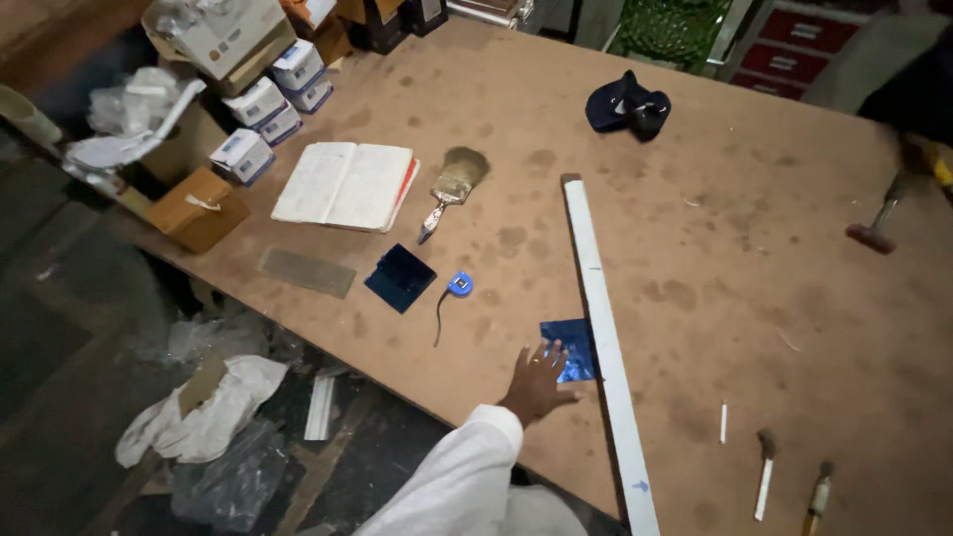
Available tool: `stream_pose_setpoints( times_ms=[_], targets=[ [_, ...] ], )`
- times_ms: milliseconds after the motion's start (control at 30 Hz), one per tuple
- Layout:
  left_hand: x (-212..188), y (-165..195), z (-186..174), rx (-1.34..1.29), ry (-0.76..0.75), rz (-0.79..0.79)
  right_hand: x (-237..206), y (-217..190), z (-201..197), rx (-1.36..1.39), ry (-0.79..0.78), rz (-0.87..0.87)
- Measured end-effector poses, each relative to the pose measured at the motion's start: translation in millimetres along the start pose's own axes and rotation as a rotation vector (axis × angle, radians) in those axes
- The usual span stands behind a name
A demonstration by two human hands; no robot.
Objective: The person handles small blue glass panes on a workbench, measures them with a tape measure, aligns a white straightedge against the panes, and repositions and stacks the pieces, at one point handling a clear plastic sheet with a cut triangular shape.
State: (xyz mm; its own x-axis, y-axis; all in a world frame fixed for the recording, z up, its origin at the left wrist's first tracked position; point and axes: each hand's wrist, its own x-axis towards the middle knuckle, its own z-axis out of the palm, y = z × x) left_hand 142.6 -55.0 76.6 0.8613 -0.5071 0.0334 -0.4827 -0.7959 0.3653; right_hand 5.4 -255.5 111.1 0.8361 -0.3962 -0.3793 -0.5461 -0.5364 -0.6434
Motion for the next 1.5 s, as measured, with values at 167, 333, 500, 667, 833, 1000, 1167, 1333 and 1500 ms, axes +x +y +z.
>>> stream_pose_setpoints(
  times_ms=[167, 333, 500, 667, 833, 1000, 1167, 1333, 1500],
  targets=[
    [-8, -18, 9, -0.008, 0.060, 0.065, -82, 99, -31, 0.008, 0.188, -0.009],
    [-34, -17, 35, 0.028, -0.131, 0.070, -48, 144, -46, -0.063, 0.244, -0.013],
    [-80, -35, 17, 0.154, -0.143, 0.284, -17, 116, -55, -0.419, 0.344, -0.151],
    [-117, -33, 1, 0.181, -0.143, 0.130, -9, 123, -73, -0.192, 0.438, -0.175],
    [-166, -23, 14, -0.029, -0.107, -0.296, 21, 176, -110, -0.090, 0.665, -0.063],
    [-142, -17, 71, -0.248, 0.355, -1.221, 54, 231, -147, 0.038, 0.738, -0.098],
    [-115, -6, 65, -0.555, 0.476, -1.415, 57, 272, -156, -0.176, 0.668, -0.142],
    [-111, 4, 46, -0.681, 0.500, -1.492, 59, 277, -167, 0.056, 0.522, -0.151],
    [-140, -22, 54, -0.715, 0.705, -1.374, 25, 226, -166, 1.248, 0.161, 0.057]
  ],
)
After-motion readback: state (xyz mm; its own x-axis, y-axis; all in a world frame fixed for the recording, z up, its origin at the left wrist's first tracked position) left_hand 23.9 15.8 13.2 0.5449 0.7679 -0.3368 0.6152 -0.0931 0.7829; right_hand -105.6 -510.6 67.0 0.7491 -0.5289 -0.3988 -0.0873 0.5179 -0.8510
